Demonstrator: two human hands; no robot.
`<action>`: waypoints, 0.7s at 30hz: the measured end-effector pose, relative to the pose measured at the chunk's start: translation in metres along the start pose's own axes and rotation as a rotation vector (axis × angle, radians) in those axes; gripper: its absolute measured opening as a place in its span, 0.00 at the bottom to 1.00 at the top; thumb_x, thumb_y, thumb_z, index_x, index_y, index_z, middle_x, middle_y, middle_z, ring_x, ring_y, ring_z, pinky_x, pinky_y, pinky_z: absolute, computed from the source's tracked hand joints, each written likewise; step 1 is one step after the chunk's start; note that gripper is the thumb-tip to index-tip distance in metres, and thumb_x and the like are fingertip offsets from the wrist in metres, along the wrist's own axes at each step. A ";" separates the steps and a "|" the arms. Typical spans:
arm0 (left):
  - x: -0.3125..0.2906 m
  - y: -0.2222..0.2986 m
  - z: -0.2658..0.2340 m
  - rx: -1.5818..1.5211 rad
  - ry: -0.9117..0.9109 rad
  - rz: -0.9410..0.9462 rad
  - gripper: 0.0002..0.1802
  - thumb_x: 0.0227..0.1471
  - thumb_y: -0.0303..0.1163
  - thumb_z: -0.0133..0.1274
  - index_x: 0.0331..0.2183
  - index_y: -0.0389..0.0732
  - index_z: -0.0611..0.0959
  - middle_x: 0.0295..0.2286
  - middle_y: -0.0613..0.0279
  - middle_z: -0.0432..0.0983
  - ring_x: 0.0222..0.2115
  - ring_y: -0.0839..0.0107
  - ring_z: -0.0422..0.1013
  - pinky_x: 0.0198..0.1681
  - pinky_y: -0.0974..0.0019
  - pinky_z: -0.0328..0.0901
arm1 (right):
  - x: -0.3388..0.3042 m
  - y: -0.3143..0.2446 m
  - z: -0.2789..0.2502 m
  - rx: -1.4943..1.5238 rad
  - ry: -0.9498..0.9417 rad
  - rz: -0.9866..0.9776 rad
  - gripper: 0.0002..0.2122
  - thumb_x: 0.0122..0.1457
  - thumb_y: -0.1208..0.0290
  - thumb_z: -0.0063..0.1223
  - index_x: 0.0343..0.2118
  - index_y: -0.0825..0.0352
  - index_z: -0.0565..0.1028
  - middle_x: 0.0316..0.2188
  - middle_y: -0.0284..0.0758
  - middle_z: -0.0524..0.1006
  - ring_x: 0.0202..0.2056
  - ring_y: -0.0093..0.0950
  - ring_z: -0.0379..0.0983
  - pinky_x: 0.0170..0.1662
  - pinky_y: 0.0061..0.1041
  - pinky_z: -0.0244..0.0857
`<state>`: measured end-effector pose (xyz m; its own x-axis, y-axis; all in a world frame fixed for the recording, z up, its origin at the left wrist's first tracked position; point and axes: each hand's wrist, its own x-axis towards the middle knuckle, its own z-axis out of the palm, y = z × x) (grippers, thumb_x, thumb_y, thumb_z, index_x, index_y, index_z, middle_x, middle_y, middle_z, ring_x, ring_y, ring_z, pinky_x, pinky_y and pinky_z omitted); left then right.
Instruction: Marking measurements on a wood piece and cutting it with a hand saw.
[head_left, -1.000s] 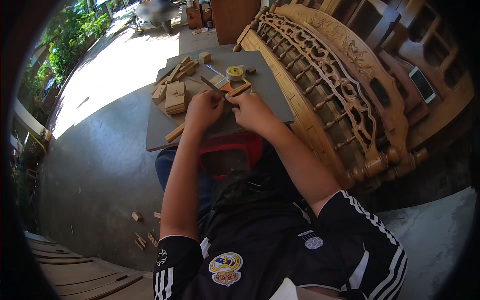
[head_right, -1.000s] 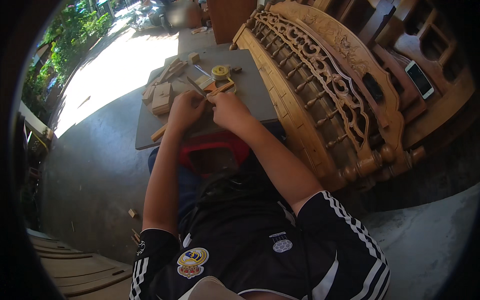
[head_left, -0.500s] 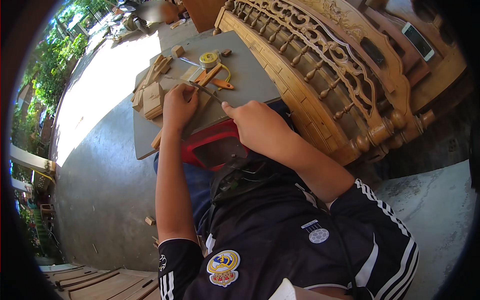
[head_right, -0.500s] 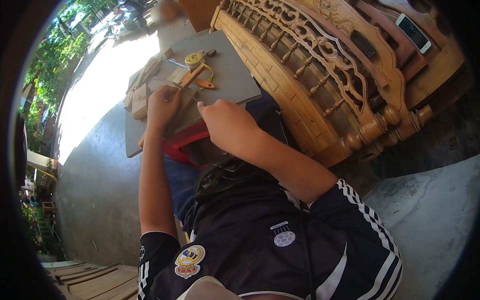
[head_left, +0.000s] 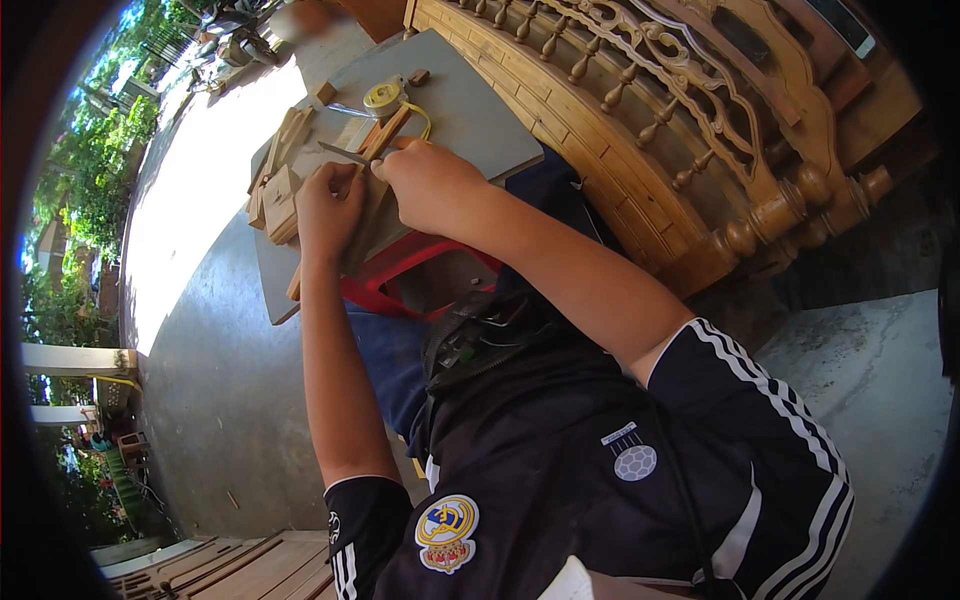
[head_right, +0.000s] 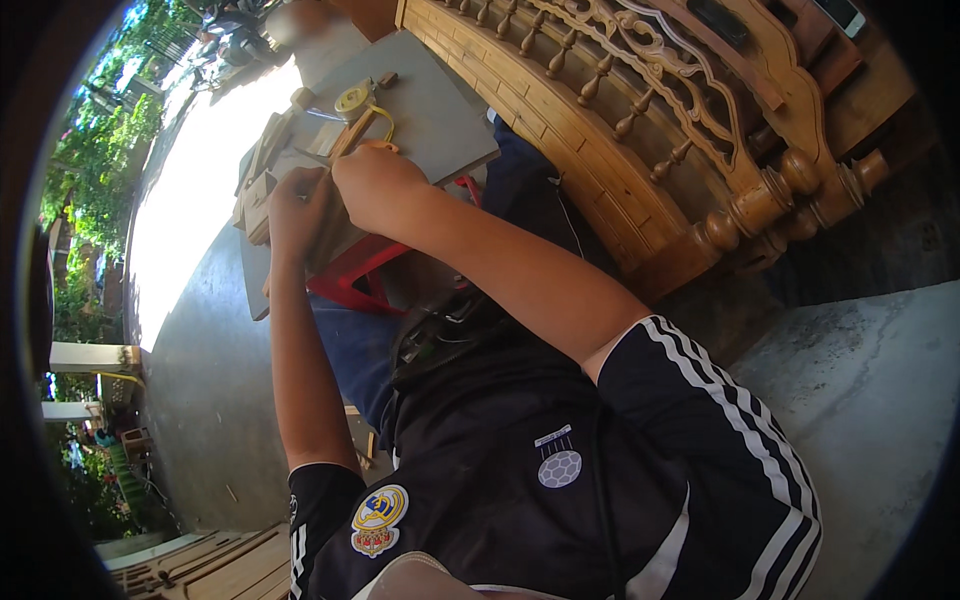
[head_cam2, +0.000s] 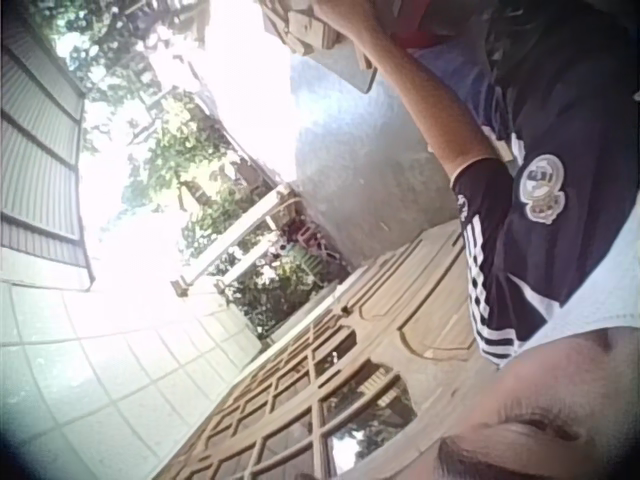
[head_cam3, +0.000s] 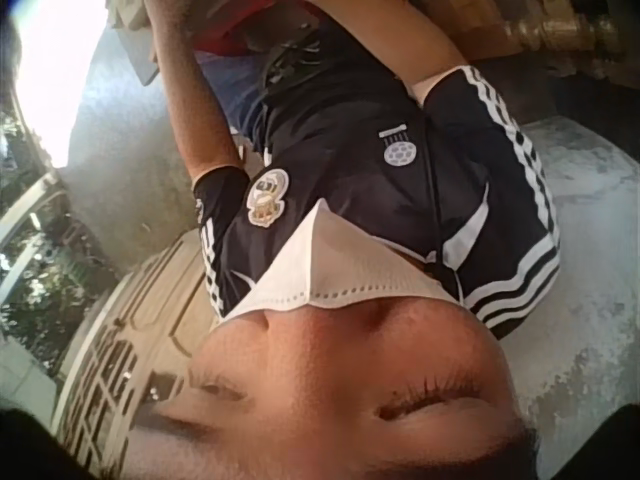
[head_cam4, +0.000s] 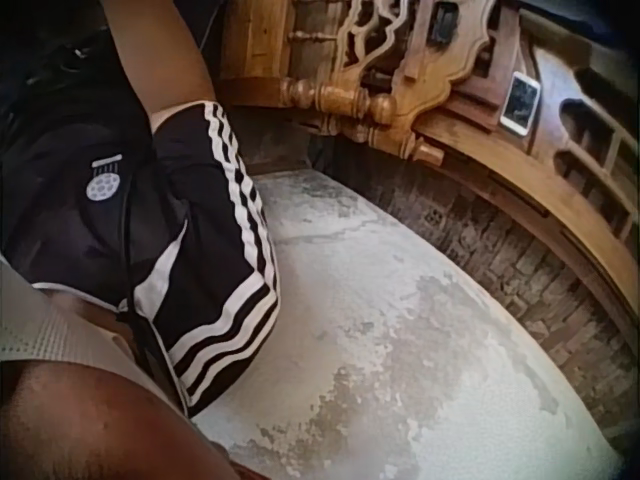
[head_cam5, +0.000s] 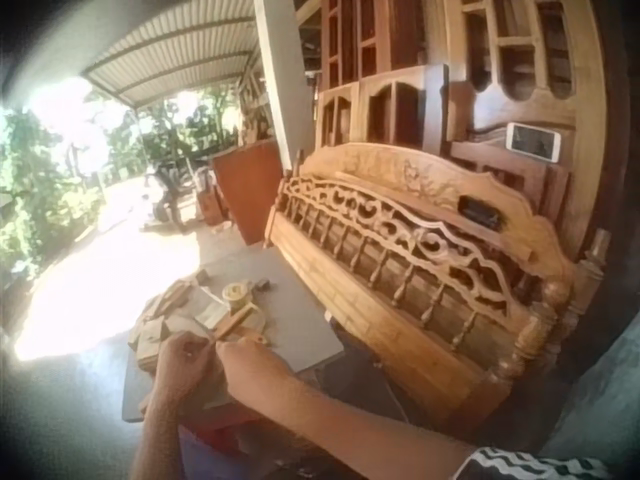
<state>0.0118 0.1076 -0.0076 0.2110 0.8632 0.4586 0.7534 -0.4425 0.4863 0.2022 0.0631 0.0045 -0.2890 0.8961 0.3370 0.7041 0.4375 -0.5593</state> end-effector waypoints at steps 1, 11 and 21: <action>-0.001 0.002 0.001 0.003 -0.004 0.001 0.11 0.50 0.31 0.61 0.34 0.34 0.85 0.31 0.49 0.83 0.32 0.57 0.79 0.40 0.60 0.71 | 0.005 0.002 0.002 -0.015 -0.051 0.008 0.19 0.58 0.77 0.50 0.53 0.67 0.78 0.36 0.51 0.81 0.43 0.46 0.78 0.49 0.41 0.73; -0.003 0.016 0.003 0.062 0.038 -0.002 0.13 0.50 0.33 0.61 0.34 0.33 0.85 0.32 0.48 0.83 0.36 0.56 0.80 0.43 0.59 0.72 | -0.051 -0.002 -0.025 0.011 -0.057 0.045 0.20 0.59 0.77 0.50 0.56 0.69 0.75 0.32 0.53 0.80 0.37 0.49 0.78 0.43 0.43 0.73; -0.003 0.012 0.000 0.029 0.001 -0.014 0.13 0.49 0.34 0.63 0.33 0.34 0.86 0.31 0.49 0.83 0.34 0.58 0.80 0.41 0.61 0.72 | -0.032 -0.021 -0.029 -0.030 -0.154 0.106 0.20 0.56 0.82 0.47 0.53 0.72 0.75 0.35 0.52 0.80 0.40 0.47 0.79 0.43 0.41 0.75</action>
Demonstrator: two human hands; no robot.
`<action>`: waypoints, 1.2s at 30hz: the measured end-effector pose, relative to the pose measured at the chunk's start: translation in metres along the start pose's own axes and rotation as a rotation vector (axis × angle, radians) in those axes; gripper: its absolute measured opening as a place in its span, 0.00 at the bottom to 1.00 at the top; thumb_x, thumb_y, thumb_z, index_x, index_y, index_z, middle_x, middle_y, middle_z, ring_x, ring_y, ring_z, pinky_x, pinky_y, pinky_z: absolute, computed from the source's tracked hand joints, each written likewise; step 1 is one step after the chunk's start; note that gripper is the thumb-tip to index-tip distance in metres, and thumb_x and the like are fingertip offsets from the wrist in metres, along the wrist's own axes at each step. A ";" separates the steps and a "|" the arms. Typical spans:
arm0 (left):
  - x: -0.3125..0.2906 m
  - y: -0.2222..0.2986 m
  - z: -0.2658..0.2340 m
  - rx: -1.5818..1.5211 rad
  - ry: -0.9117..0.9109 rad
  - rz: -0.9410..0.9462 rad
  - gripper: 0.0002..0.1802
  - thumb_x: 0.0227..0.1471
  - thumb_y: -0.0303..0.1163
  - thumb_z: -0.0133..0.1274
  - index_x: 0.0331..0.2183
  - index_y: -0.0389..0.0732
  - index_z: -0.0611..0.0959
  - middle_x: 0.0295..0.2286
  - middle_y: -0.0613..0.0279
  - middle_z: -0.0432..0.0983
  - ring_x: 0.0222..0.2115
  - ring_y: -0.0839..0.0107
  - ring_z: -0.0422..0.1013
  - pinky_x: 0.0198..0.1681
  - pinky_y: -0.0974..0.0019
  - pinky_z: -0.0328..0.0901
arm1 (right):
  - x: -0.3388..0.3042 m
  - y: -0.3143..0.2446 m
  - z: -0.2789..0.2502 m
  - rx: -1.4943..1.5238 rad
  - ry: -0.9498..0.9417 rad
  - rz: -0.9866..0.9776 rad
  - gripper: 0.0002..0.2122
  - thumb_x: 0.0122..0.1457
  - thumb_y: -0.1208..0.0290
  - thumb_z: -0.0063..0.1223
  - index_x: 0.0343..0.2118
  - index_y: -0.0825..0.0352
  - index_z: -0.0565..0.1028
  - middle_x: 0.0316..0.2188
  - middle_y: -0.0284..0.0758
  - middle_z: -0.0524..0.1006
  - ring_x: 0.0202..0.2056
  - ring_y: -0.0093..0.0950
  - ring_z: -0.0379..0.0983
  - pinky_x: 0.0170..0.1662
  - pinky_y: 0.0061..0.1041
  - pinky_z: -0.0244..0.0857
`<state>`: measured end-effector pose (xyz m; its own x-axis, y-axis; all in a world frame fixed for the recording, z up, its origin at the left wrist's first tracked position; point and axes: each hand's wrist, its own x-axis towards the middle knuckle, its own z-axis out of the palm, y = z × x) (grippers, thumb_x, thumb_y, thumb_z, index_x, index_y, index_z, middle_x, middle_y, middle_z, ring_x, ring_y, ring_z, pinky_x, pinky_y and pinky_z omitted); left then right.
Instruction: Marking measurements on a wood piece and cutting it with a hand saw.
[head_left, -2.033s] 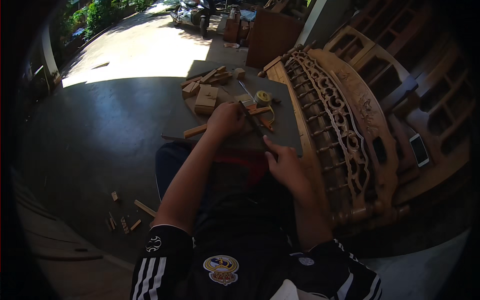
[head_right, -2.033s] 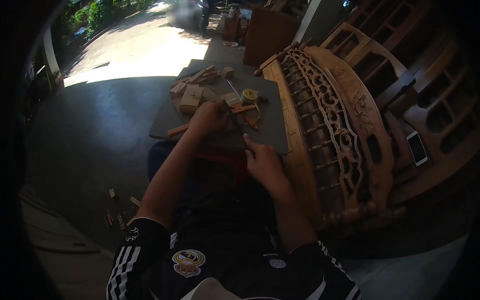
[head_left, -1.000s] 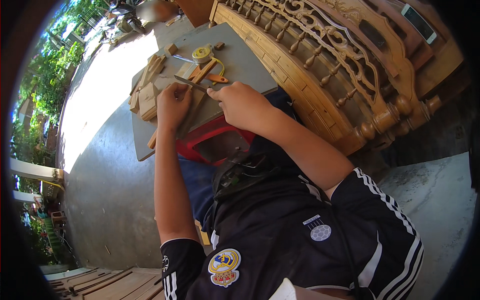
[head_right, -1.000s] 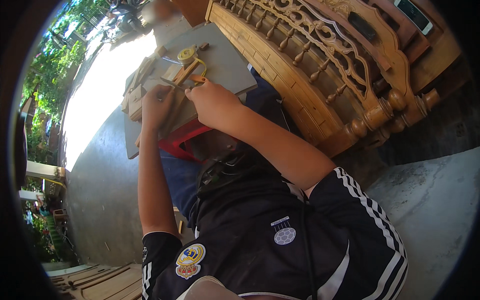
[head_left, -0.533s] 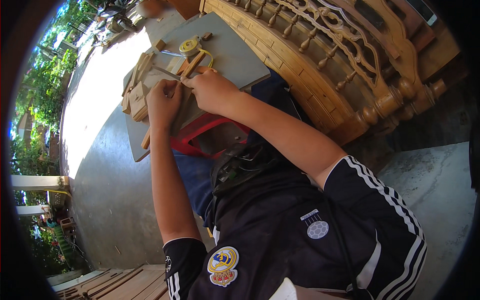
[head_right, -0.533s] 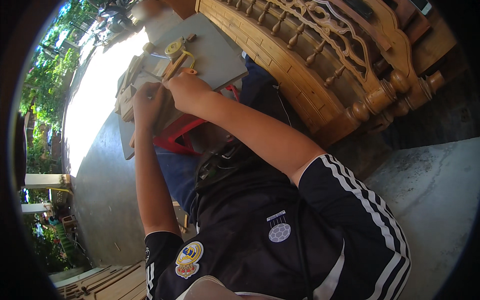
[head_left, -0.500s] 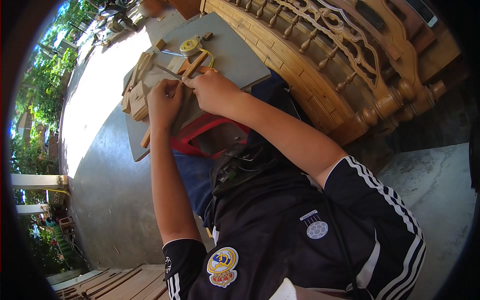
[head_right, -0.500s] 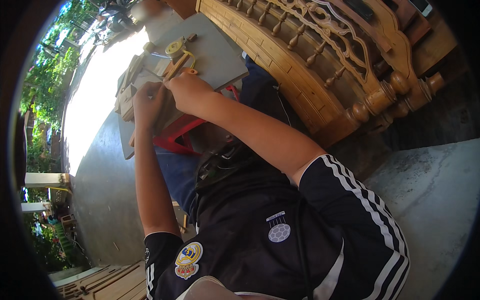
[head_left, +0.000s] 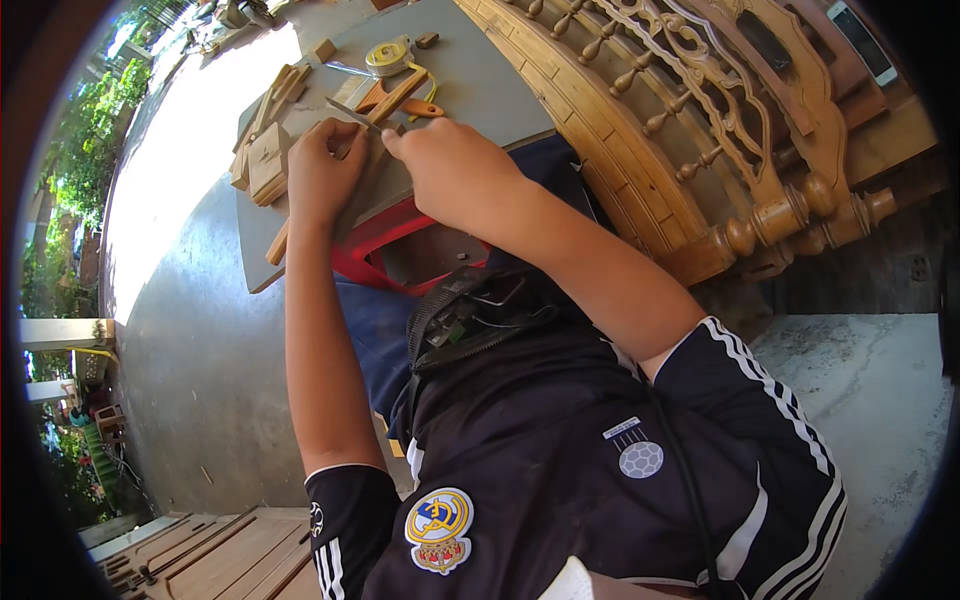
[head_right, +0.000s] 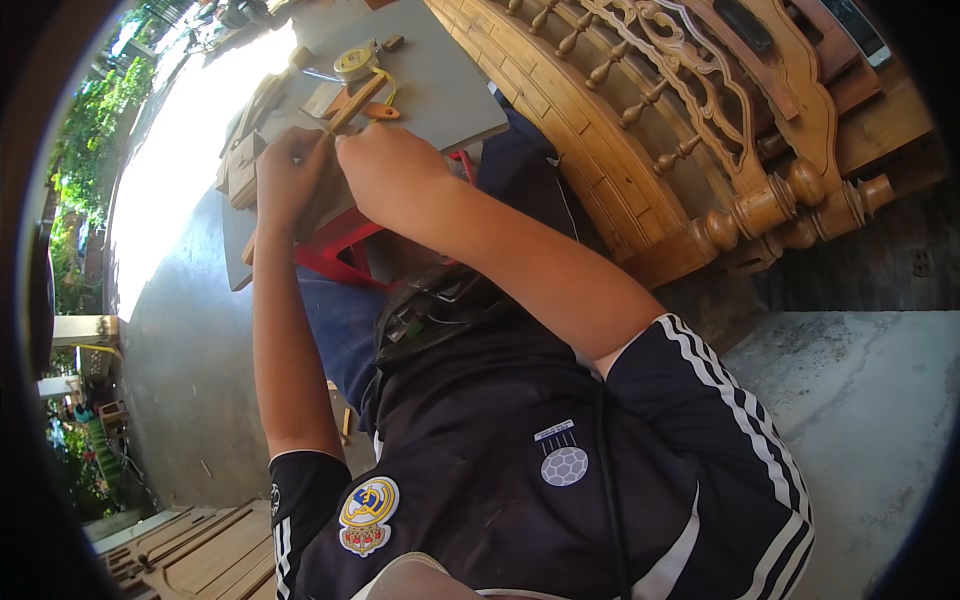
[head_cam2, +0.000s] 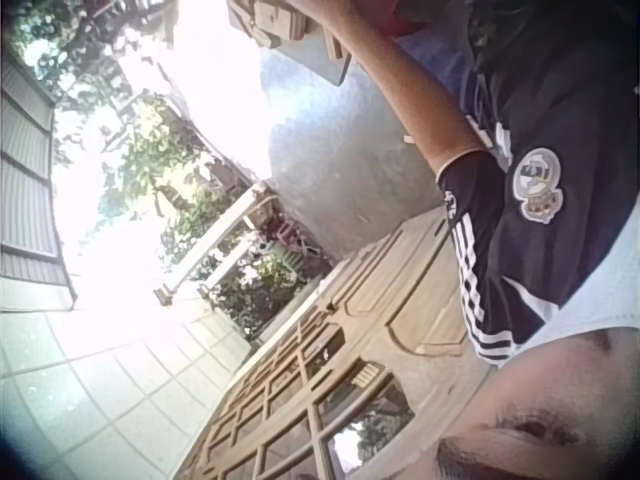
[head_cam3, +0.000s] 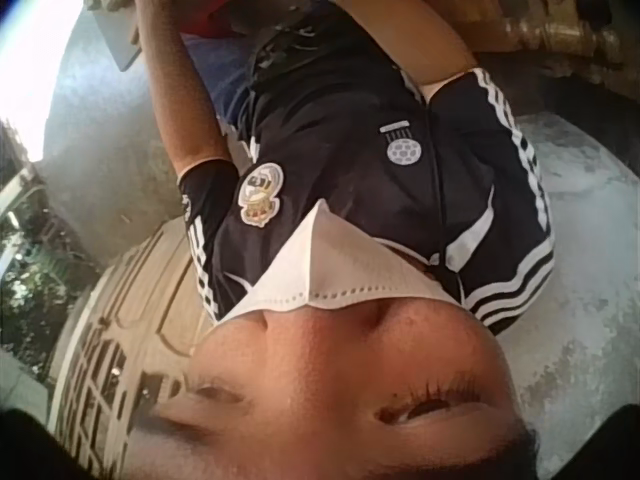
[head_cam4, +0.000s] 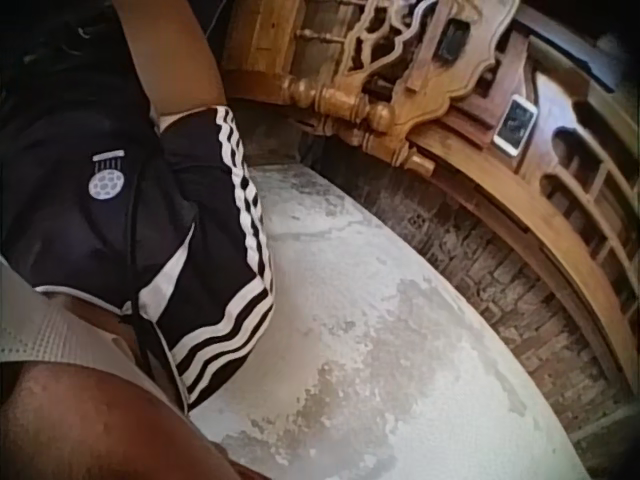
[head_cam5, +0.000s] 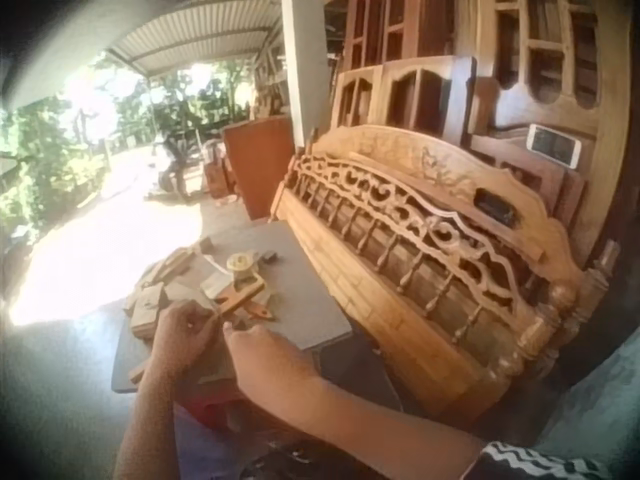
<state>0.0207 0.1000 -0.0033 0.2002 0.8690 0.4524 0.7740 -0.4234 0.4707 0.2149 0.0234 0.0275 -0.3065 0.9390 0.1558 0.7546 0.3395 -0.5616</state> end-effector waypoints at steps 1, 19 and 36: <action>0.004 0.004 0.004 -0.017 -0.001 0.014 0.13 0.49 0.34 0.63 0.33 0.34 0.86 0.31 0.49 0.83 0.34 0.58 0.80 0.41 0.61 0.72 | 0.017 0.009 0.008 -0.012 0.053 -0.034 0.19 0.56 0.82 0.47 0.52 0.72 0.75 0.36 0.51 0.80 0.40 0.47 0.80 0.43 0.41 0.75; 0.005 0.004 0.005 -0.043 -0.001 0.022 0.14 0.48 0.36 0.63 0.33 0.35 0.86 0.32 0.49 0.83 0.35 0.57 0.80 0.42 0.59 0.72 | 0.025 0.016 0.009 -0.030 0.078 -0.063 0.17 0.56 0.81 0.48 0.49 0.70 0.76 0.36 0.51 0.80 0.40 0.48 0.80 0.44 0.43 0.75; 0.000 0.004 0.004 -0.010 0.035 0.032 0.14 0.47 0.36 0.63 0.33 0.36 0.86 0.33 0.50 0.83 0.35 0.55 0.80 0.42 0.59 0.72 | 0.001 0.014 0.008 -0.013 0.159 -0.111 0.19 0.59 0.78 0.50 0.53 0.69 0.77 0.29 0.51 0.80 0.32 0.49 0.79 0.41 0.44 0.73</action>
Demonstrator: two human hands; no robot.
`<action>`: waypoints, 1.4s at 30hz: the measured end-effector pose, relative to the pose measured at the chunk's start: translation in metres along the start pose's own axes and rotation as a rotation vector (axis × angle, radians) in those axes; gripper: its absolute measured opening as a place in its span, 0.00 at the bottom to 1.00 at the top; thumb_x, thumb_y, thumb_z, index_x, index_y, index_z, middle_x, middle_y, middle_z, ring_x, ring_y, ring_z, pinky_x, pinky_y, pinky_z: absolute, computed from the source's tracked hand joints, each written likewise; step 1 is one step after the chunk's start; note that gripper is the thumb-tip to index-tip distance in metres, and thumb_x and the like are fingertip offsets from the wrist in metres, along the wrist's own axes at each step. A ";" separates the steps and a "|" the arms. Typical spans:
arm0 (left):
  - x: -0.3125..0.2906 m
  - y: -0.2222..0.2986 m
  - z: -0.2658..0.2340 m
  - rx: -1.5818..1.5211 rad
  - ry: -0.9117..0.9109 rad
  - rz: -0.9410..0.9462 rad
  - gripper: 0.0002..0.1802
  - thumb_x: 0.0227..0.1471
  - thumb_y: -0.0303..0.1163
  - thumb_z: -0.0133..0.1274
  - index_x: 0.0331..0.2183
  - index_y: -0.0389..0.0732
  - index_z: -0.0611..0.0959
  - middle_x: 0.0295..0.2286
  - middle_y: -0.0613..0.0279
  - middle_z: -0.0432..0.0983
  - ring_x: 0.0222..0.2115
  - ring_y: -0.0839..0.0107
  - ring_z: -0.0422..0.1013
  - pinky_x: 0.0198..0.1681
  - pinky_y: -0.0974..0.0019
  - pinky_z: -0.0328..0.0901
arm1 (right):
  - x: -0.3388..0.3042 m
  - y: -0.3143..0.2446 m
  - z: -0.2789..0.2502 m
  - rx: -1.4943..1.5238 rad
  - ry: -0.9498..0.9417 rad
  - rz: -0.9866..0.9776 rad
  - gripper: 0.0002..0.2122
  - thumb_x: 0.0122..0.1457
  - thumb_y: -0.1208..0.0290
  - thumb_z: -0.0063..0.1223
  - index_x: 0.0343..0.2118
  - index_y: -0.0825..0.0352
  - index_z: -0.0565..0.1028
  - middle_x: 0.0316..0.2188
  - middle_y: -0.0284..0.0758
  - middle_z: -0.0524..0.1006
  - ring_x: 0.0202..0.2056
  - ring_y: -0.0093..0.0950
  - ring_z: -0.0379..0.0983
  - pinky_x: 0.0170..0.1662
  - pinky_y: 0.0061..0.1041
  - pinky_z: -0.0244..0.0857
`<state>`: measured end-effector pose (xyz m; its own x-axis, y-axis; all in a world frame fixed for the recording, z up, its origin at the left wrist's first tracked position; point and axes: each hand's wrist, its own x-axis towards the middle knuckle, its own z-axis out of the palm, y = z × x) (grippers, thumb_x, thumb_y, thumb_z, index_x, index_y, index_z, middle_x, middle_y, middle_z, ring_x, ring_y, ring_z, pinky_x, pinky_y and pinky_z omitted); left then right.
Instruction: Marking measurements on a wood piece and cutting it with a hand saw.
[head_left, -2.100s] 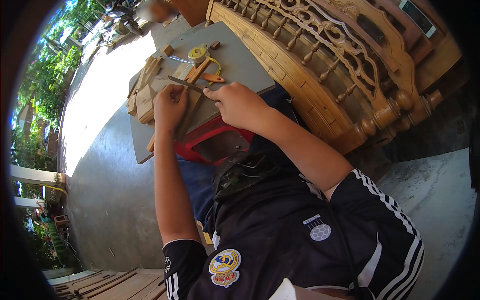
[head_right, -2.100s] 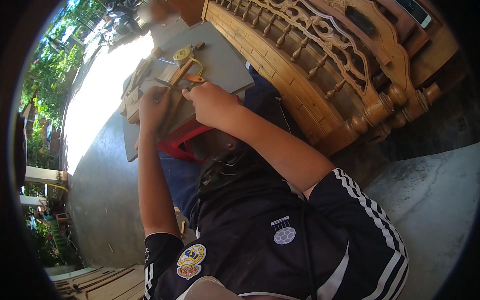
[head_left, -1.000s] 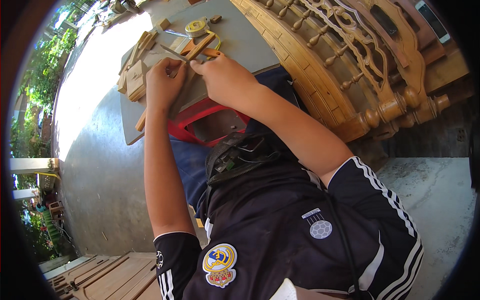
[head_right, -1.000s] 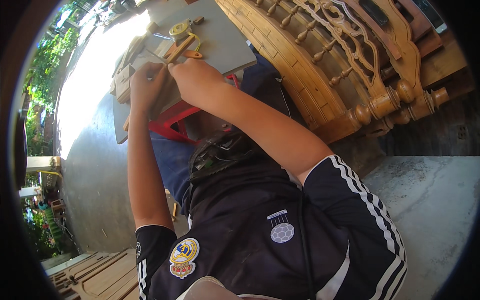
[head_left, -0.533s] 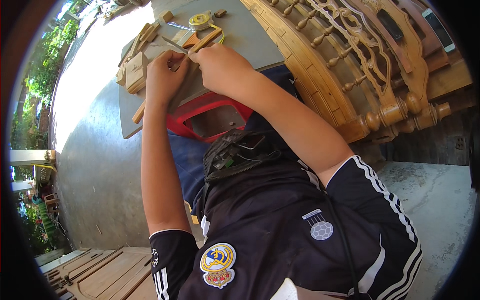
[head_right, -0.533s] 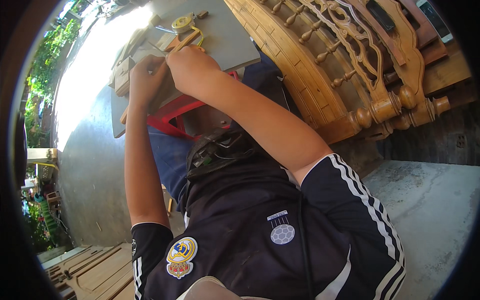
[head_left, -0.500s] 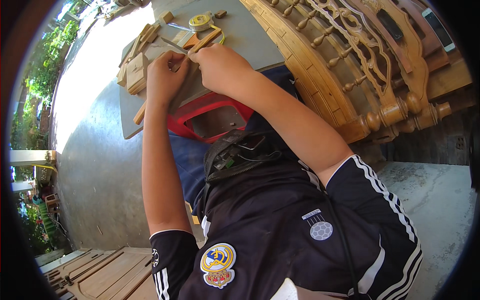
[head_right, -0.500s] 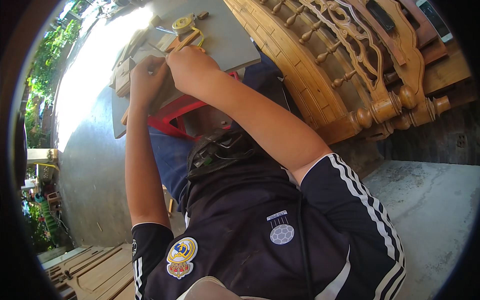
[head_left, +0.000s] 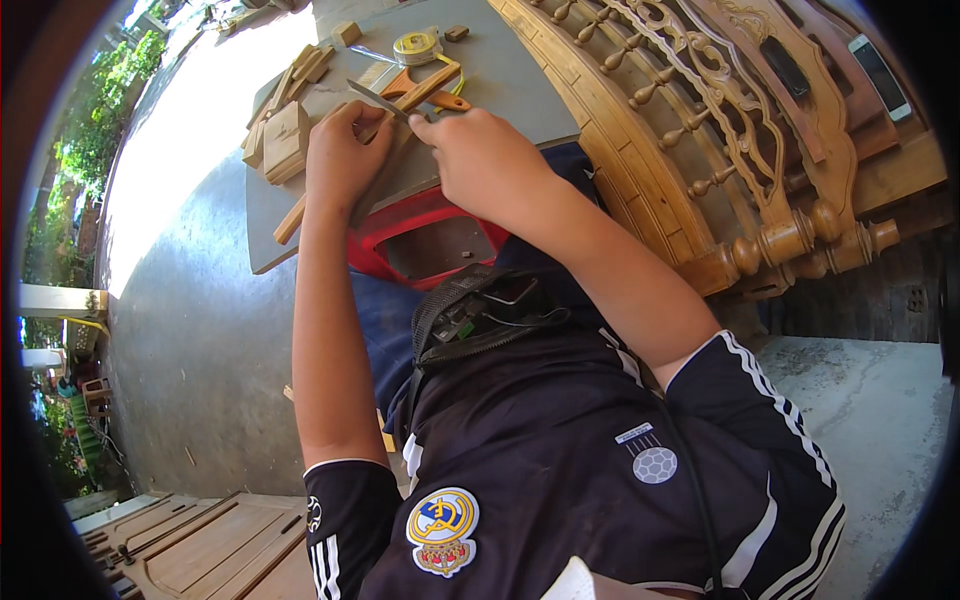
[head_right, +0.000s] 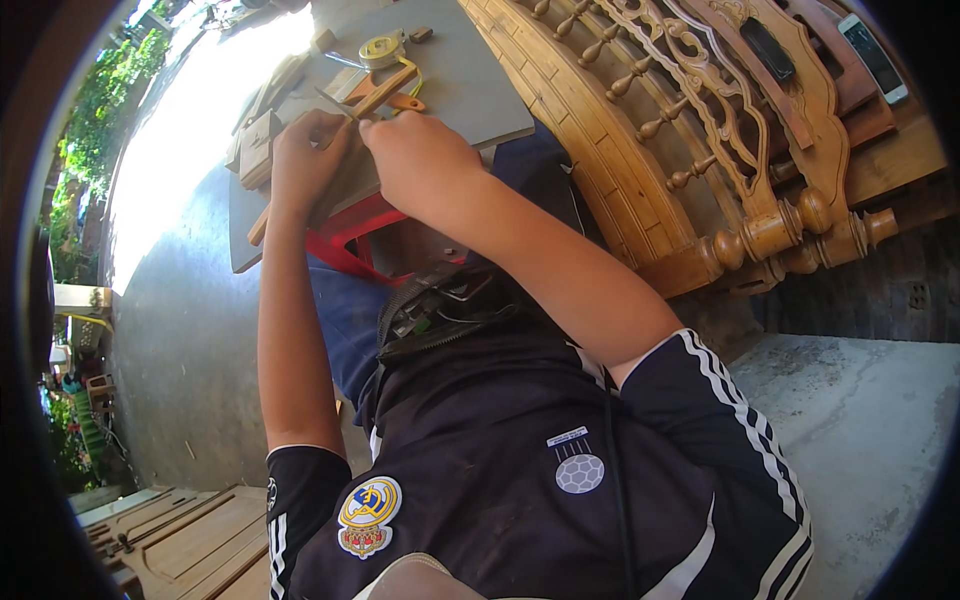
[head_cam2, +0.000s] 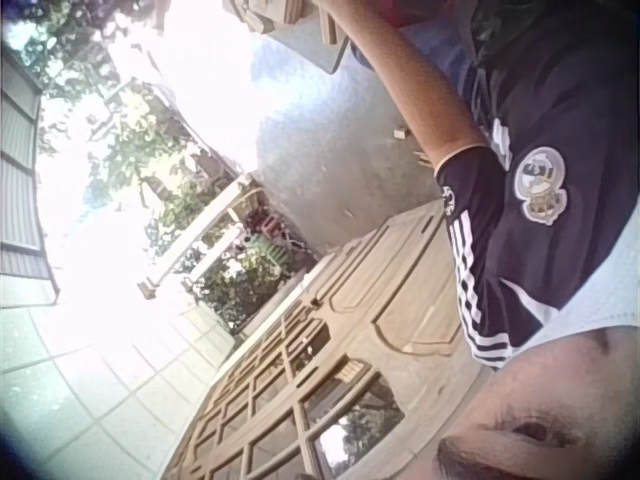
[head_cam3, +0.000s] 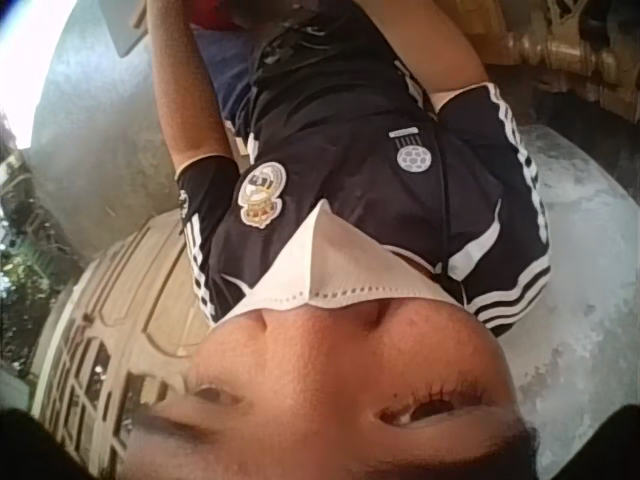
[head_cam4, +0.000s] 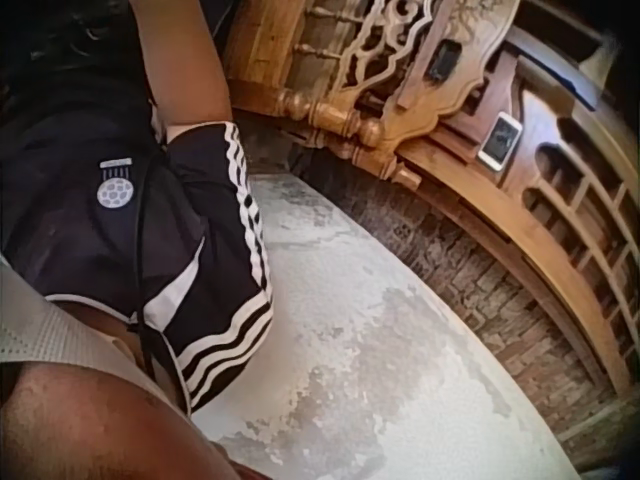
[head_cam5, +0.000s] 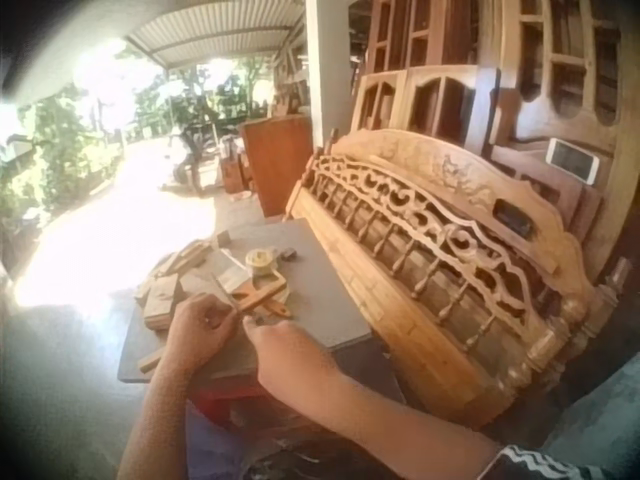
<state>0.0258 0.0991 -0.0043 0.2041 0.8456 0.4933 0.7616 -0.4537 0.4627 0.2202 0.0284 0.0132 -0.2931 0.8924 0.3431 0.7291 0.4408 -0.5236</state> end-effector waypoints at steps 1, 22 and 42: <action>0.002 0.002 0.003 -0.011 -0.010 -0.007 0.13 0.48 0.36 0.63 0.33 0.35 0.86 0.33 0.50 0.83 0.35 0.56 0.80 0.42 0.59 0.72 | 0.009 0.008 0.008 -0.003 0.007 0.010 0.19 0.59 0.78 0.50 0.53 0.69 0.77 0.29 0.51 0.80 0.32 0.49 0.79 0.41 0.44 0.73; -0.005 -0.005 0.002 0.044 0.012 -0.030 0.14 0.49 0.37 0.61 0.34 0.36 0.86 0.34 0.51 0.83 0.38 0.53 0.78 0.44 0.55 0.71 | -0.016 -0.004 -0.004 -0.029 -0.053 0.036 0.21 0.58 0.79 0.49 0.56 0.68 0.75 0.29 0.52 0.80 0.34 0.49 0.78 0.40 0.45 0.72; -0.005 -0.002 0.000 0.018 0.026 -0.011 0.12 0.50 0.34 0.60 0.33 0.36 0.85 0.35 0.50 0.82 0.37 0.53 0.78 0.44 0.55 0.72 | -0.067 -0.021 -0.055 -0.075 -0.139 0.016 0.22 0.56 0.83 0.47 0.55 0.70 0.75 0.28 0.51 0.80 0.34 0.48 0.79 0.41 0.43 0.74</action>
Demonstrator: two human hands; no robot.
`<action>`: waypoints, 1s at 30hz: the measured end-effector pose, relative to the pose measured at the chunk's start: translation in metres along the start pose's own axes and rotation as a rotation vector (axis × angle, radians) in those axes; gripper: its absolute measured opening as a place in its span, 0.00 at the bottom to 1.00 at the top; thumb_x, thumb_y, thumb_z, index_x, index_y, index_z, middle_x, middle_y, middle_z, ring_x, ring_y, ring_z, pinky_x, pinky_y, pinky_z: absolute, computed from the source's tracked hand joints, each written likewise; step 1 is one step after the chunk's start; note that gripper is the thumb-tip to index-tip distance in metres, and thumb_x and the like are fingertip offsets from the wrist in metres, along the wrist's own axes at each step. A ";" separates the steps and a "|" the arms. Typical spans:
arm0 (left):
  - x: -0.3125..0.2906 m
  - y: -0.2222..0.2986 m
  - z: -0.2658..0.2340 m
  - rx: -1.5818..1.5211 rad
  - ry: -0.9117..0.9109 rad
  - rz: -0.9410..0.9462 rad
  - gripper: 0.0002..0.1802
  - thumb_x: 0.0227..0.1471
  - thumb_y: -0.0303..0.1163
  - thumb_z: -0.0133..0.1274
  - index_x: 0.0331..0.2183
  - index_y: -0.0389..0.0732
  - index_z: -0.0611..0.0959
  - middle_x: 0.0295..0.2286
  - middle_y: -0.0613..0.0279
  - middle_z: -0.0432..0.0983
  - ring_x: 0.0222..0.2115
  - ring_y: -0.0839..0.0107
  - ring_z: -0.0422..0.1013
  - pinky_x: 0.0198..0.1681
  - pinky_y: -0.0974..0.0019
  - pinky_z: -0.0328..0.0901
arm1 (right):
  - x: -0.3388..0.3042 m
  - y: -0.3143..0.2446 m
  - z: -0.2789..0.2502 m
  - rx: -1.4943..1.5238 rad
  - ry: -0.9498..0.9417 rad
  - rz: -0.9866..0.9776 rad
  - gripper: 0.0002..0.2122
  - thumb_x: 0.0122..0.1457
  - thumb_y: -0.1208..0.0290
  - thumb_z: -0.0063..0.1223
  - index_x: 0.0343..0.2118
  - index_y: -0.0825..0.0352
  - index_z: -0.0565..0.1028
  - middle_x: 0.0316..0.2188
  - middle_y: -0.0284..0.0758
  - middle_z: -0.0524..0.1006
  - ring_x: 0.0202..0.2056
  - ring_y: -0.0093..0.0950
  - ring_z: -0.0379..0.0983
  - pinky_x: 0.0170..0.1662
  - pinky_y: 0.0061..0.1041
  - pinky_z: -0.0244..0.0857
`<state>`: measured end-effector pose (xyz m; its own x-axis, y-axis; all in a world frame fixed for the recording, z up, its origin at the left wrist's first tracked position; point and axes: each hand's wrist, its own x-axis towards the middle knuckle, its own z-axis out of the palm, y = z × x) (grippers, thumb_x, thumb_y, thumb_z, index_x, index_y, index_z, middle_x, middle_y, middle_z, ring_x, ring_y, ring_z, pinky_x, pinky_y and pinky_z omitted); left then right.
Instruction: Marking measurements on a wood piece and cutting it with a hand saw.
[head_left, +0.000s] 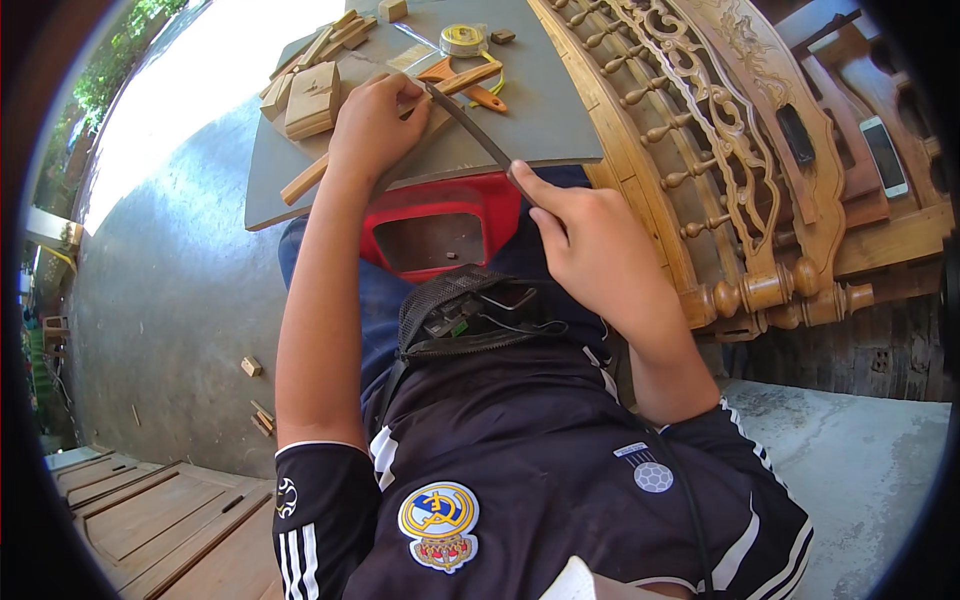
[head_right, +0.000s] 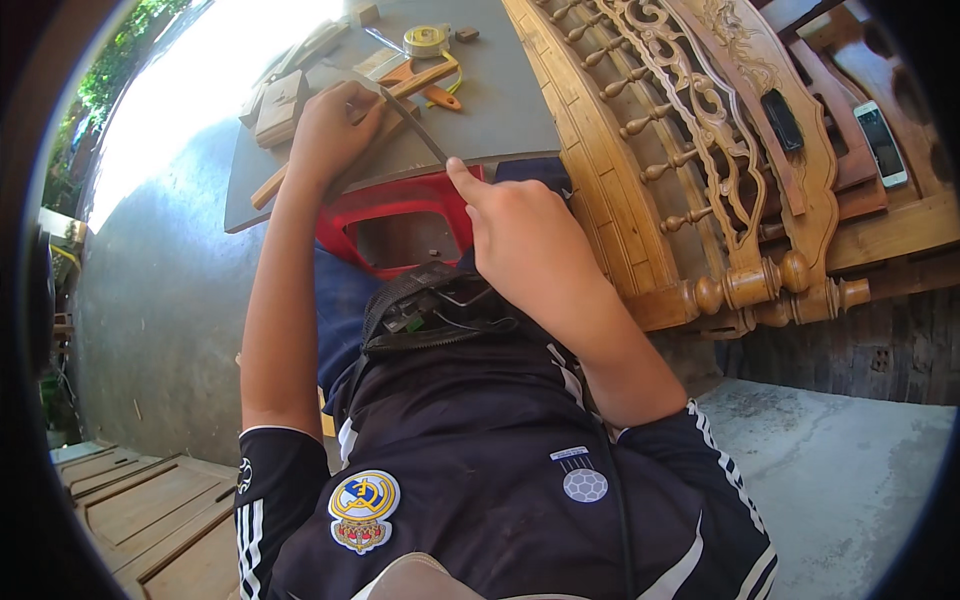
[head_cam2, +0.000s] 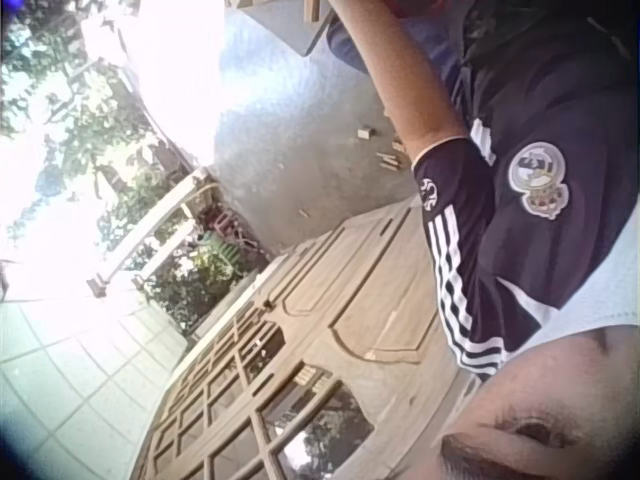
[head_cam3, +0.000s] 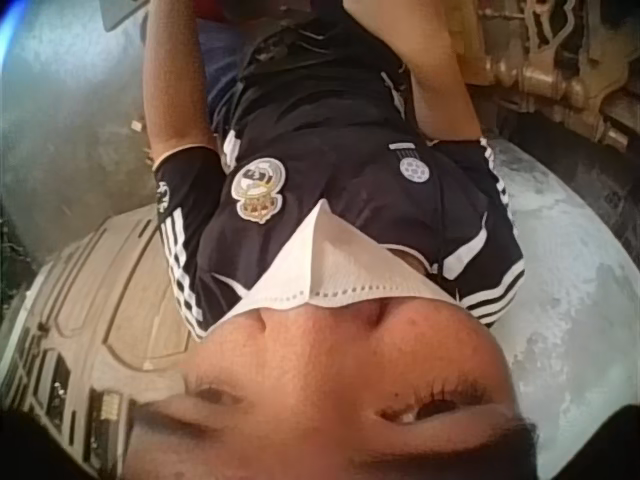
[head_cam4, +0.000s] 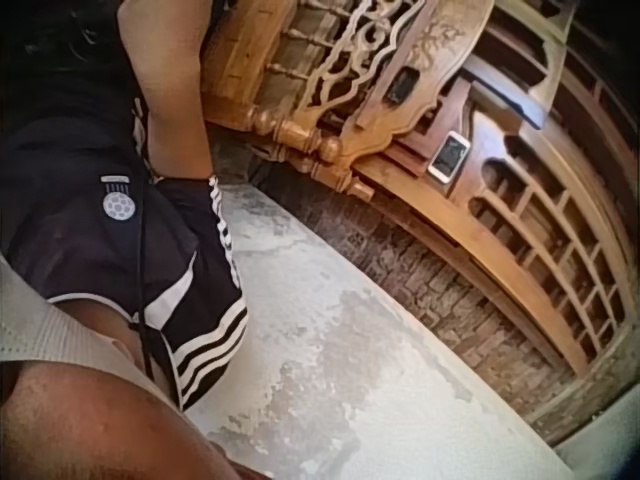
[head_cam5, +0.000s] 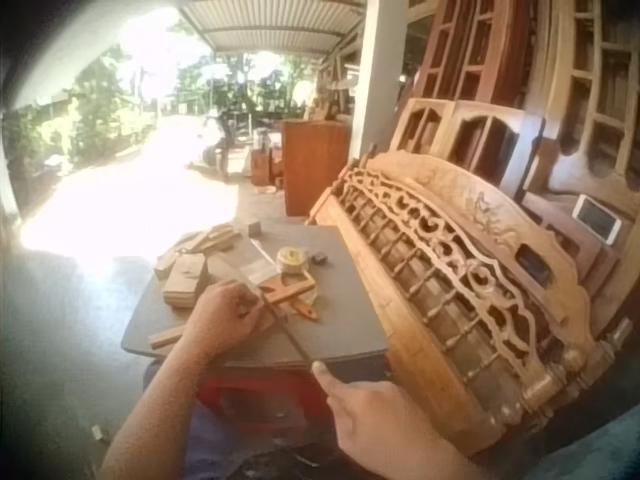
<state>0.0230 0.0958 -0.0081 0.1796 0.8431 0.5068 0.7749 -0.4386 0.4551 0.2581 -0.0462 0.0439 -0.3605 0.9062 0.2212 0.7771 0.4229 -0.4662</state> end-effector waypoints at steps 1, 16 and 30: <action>0.001 0.000 0.001 -0.007 -0.002 0.014 0.11 0.50 0.34 0.61 0.33 0.36 0.85 0.35 0.50 0.82 0.37 0.53 0.78 0.44 0.55 0.72 | -0.002 -0.005 -0.007 0.009 -0.035 0.049 0.22 0.56 0.83 0.47 0.55 0.70 0.75 0.28 0.51 0.80 0.35 0.48 0.79 0.41 0.43 0.74; 0.000 -0.004 0.003 0.000 0.021 0.030 0.12 0.49 0.35 0.60 0.33 0.36 0.85 0.34 0.48 0.81 0.38 0.51 0.78 0.45 0.54 0.71 | 0.004 -0.004 -0.004 0.034 -0.073 0.126 0.20 0.57 0.80 0.49 0.54 0.70 0.76 0.28 0.52 0.80 0.33 0.49 0.78 0.41 0.44 0.73; -0.001 -0.001 0.004 0.053 0.022 -0.008 0.13 0.49 0.37 0.60 0.33 0.37 0.85 0.34 0.49 0.82 0.38 0.51 0.78 0.45 0.53 0.71 | 0.036 0.004 0.020 -0.020 0.026 -0.022 0.20 0.58 0.79 0.48 0.55 0.72 0.74 0.29 0.49 0.80 0.36 0.48 0.79 0.42 0.43 0.73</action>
<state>0.0244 0.0963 -0.0118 0.1600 0.8394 0.5194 0.8076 -0.4139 0.4201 0.2381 -0.0119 0.0330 -0.3639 0.8963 0.2533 0.7795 0.4419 -0.4439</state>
